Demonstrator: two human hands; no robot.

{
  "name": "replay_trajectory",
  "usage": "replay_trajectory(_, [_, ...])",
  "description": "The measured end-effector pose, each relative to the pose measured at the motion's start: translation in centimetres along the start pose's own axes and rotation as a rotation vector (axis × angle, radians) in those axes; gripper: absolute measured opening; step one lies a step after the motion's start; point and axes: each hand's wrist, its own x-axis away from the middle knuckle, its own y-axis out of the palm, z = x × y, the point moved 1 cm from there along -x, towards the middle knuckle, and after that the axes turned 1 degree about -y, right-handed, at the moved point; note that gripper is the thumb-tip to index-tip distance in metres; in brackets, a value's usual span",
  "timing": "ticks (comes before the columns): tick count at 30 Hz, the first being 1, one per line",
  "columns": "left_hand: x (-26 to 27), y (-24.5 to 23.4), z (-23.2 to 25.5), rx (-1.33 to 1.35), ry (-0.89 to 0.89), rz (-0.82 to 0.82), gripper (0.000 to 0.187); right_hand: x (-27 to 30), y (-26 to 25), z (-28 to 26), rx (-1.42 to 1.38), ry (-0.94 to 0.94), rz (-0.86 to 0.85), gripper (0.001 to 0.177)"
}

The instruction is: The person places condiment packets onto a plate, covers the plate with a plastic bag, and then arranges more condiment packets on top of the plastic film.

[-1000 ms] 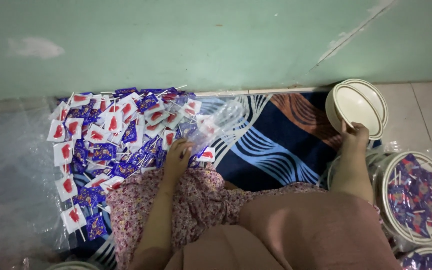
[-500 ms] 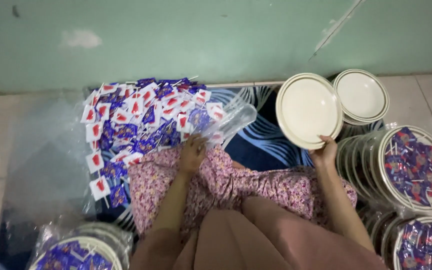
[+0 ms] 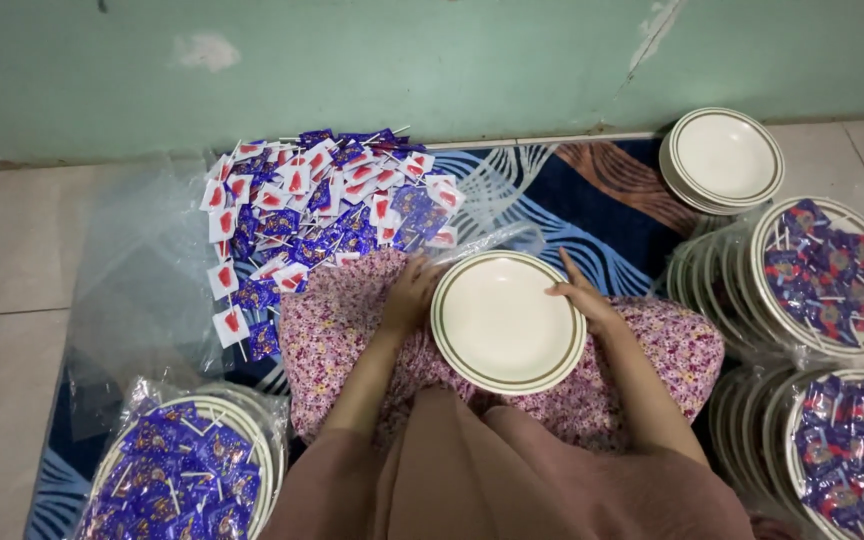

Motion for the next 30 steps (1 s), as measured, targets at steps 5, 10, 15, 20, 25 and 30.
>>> replay_trajectory(5, [0.6,-1.4,0.9,0.053,0.067,0.001,0.024,0.9,0.7,-0.8,0.015,0.045,-0.033,0.107])
replay_trajectory(10, [-1.5,-4.0,1.4,-0.142,0.539,0.025,0.015,1.2,2.3,-1.2,-0.007,0.120,-0.059,0.096])
replay_trajectory(15, [-1.3,-4.8,2.7,0.100,0.366,0.034,0.021,1.9,3.4,-2.2,-0.065,0.225,0.019,0.086])
replay_trajectory(20, [-0.4,-3.7,2.1,0.622,-0.193,-0.256,0.035,1.1,3.2,-0.5,-0.122,0.290,0.085,0.078])
replay_trajectory(25, [-1.9,-6.0,5.0,1.317,-0.691,-0.206,0.066,-1.4,2.7,2.4,-0.182,0.278,0.129,0.071])
replay_trajectory(30, [-0.8,-0.2,3.2,1.045,-0.505,-0.106,0.045,-2.2,3.8,3.6,-0.174,0.151,0.178,0.074])
